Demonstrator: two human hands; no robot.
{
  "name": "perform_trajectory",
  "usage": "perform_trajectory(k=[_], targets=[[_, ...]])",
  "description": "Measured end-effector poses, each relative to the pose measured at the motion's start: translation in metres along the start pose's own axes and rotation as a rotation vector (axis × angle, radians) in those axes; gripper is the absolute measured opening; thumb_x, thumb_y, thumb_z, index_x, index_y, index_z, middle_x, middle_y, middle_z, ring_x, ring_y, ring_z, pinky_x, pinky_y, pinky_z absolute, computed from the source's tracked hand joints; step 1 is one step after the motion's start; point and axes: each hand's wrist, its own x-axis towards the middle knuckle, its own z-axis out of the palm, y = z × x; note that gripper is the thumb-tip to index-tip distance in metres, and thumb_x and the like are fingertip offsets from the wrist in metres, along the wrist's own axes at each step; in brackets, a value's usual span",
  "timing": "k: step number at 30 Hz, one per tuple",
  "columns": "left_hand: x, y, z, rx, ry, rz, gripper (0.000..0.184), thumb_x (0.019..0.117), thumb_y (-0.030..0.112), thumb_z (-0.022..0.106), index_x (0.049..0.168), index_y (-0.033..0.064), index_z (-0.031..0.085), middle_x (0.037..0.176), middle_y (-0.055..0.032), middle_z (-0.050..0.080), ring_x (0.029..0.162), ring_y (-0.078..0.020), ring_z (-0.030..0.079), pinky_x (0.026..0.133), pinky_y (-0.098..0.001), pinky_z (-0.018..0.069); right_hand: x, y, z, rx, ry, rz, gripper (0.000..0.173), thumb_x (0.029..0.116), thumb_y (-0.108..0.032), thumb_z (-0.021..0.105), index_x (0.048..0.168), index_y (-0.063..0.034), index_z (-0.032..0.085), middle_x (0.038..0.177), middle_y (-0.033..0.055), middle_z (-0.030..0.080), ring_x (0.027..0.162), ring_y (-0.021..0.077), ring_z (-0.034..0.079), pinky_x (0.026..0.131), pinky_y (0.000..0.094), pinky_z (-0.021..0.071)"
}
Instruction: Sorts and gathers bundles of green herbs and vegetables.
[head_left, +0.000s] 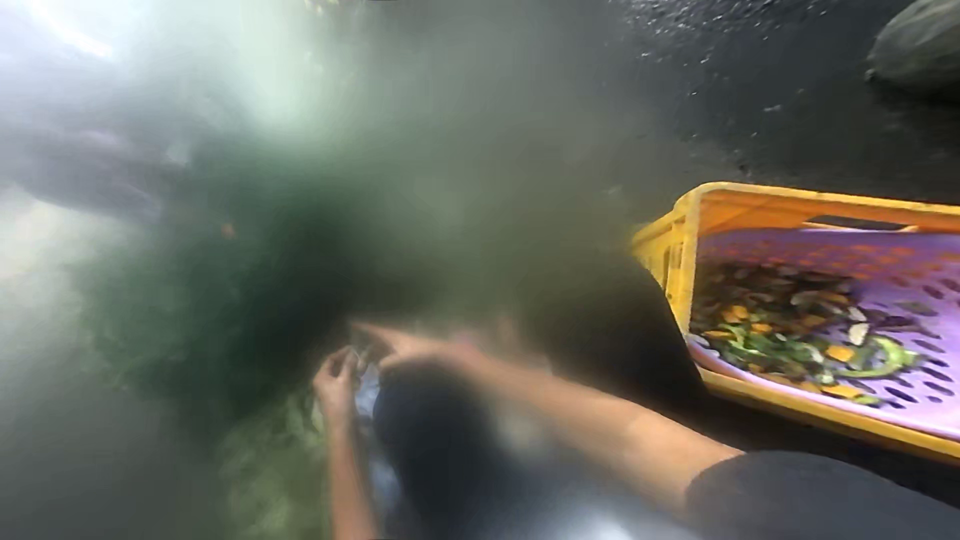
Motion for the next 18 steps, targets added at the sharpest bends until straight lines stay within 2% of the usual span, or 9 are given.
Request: perform_trajectory(k=[3,5,6,9,10,11,13,16,18], targets=[[-0.002,0.016,0.007,-0.509,0.170,-0.090,0.015,0.1035,0.001,0.054,0.111,-0.0009,0.066,0.077,-0.0033,0.070,0.056,-0.0068,0.062,0.049,-0.0207,0.0531,0.001,0.011,0.000,0.591,0.259,0.151,0.051,0.1031,-0.019,0.035,0.154,-0.0121,0.034,0.118,0.0124,0.068,0.087,0.0150,0.067,0.066,0.0289,0.0527],[-0.012,0.012,0.012,-0.649,0.066,-0.063,0.020,0.1044,0.001,0.048,0.109,0.0003,0.067,0.078,-0.0038,0.071,0.057,-0.0074,0.063,0.051,-0.0214,0.0543,0.000,0.003,-0.003,0.968,0.383,0.186,0.042,0.1054,-0.029,0.031,0.139,-0.0085,0.043,0.120,0.0158,0.068,0.086,0.0190,0.070,0.057,0.0279,0.0508],[-0.015,0.007,0.012,-0.646,-0.005,-0.030,0.020,0.1023,-0.001,0.048,0.108,-0.0009,0.068,0.080,-0.0047,0.072,0.058,-0.0078,0.063,0.053,-0.0221,0.0556,-0.001,-0.003,-0.005,1.025,0.396,0.168,0.042,0.1050,-0.031,0.031,0.137,-0.0069,0.044,0.123,0.0180,0.067,0.091,0.0219,0.071,0.060,0.0294,0.0521],[-0.019,-0.005,0.001,-0.401,-0.207,0.023,0.014,0.0953,-0.006,0.058,0.104,-0.0043,0.070,0.082,-0.0034,0.073,0.063,-0.0068,0.065,0.060,-0.0222,0.0574,-0.010,-0.009,-0.013,0.746,0.345,0.151,0.046,0.1061,-0.037,0.024,0.141,-0.0149,0.046,0.128,0.0136,0.068,0.100,0.0197,0.070,0.065,0.0297,0.0509],[-0.018,-0.006,-0.006,-0.272,-0.273,0.032,0.013,0.0939,-0.005,0.063,0.104,-0.0042,0.070,0.084,-0.0025,0.073,0.066,-0.0056,0.065,0.062,-0.0216,0.0571,-0.013,-0.004,-0.017,0.621,0.292,0.140,0.050,0.1039,-0.038,0.026,0.151,-0.0238,0.035,0.132,0.0117,0.067,0.100,0.0195,0.070,0.061,0.0288,0.0501],[-0.015,-0.006,-0.012,-0.125,-0.325,0.047,0.012,0.0929,-0.002,0.066,0.104,-0.0037,0.071,0.087,-0.0024,0.074,0.068,-0.0047,0.066,0.064,-0.0212,0.0568,-0.015,0.001,-0.021,0.522,0.224,0.123,0.065,0.1007,-0.037,0.031,0.162,-0.0323,0.010,0.136,0.0116,0.065,0.099,0.0209,0.070,0.058,0.0286,0.0506],[-0.010,-0.005,-0.018,0.232,-0.361,0.076,0.016,0.0947,0.009,0.068,0.106,-0.0018,0.072,0.094,-0.0049,0.073,0.078,-0.0062,0.067,0.074,-0.0243,0.0571,-0.013,0.014,-0.023,0.368,0.114,0.116,0.088,0.0954,-0.032,0.043,0.162,-0.0328,-0.014,0.135,0.0098,0.063,0.091,0.0175,0.070,0.059,0.0280,0.0545],[-0.009,-0.003,-0.008,0.505,-0.188,-0.018,0.023,0.0985,0.015,0.065,0.114,-0.0010,0.072,0.108,-0.0137,0.074,0.099,-0.0193,0.071,0.095,-0.0386,0.0555,-0.001,0.031,-0.012,0.031,0.043,0.113,0.090,0.0914,-0.008,0.058,0.164,-0.0132,0.005,0.122,0.0109,0.066,0.097,0.0106,0.067,0.086,0.0280,0.0548],[-0.004,-0.009,0.004,0.274,0.055,-0.098,0.020,0.0965,0.009,0.069,0.112,-0.0037,0.071,0.093,-0.0126,0.073,0.078,-0.0163,0.070,0.076,-0.0324,0.0583,0.008,0.043,-0.007,0.002,0.050,0.111,0.081,0.0920,-0.006,0.062,0.162,-0.0102,0.021,0.114,0.0106,0.069,0.096,0.0125,0.066,0.090,0.0318,0.0545]])
